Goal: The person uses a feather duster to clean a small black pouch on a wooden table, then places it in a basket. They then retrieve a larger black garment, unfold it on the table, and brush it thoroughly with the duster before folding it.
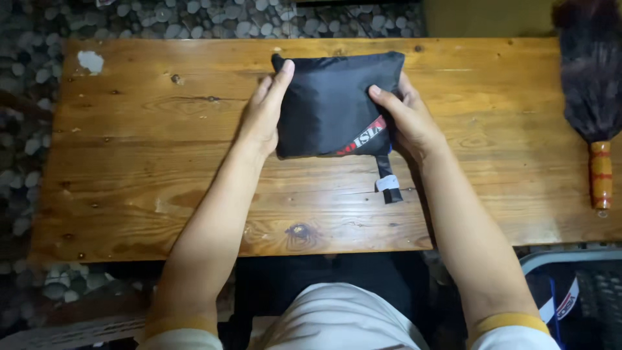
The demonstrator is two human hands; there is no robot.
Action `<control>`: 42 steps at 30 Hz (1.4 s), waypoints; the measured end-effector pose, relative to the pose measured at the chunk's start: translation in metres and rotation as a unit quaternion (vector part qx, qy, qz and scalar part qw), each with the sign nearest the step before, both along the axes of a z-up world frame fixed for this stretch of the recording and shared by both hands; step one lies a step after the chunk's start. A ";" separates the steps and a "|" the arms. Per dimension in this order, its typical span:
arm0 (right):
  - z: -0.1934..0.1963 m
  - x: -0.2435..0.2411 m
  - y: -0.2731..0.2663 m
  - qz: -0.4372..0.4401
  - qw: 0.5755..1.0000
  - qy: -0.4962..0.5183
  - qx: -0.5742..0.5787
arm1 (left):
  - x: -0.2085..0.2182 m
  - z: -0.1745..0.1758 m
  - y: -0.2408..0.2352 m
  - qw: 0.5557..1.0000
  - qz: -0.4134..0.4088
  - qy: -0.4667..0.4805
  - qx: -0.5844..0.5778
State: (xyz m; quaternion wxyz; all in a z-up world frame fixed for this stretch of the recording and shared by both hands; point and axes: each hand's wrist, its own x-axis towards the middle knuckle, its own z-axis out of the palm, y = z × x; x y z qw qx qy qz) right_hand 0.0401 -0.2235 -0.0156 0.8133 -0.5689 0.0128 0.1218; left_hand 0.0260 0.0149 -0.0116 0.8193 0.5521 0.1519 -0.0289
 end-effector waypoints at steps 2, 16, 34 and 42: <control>-0.001 0.004 0.001 0.020 1.000 -0.010 0.000 | -0.004 0.007 -0.004 0.987 0.039 -0.019 0.155; 0.003 -0.001 0.007 -0.031 0.997 -0.041 -0.049 | -0.008 -0.002 -0.011 0.962 0.077 -0.058 0.254; 0.006 -0.004 0.013 -0.059 0.997 -0.016 -0.042 | -0.021 0.011 -0.014 0.950 0.066 -0.066 0.299; 0.007 -0.003 0.013 -0.067 0.996 0.042 -0.040 | -0.014 0.011 -0.010 0.936 0.069 -0.024 0.344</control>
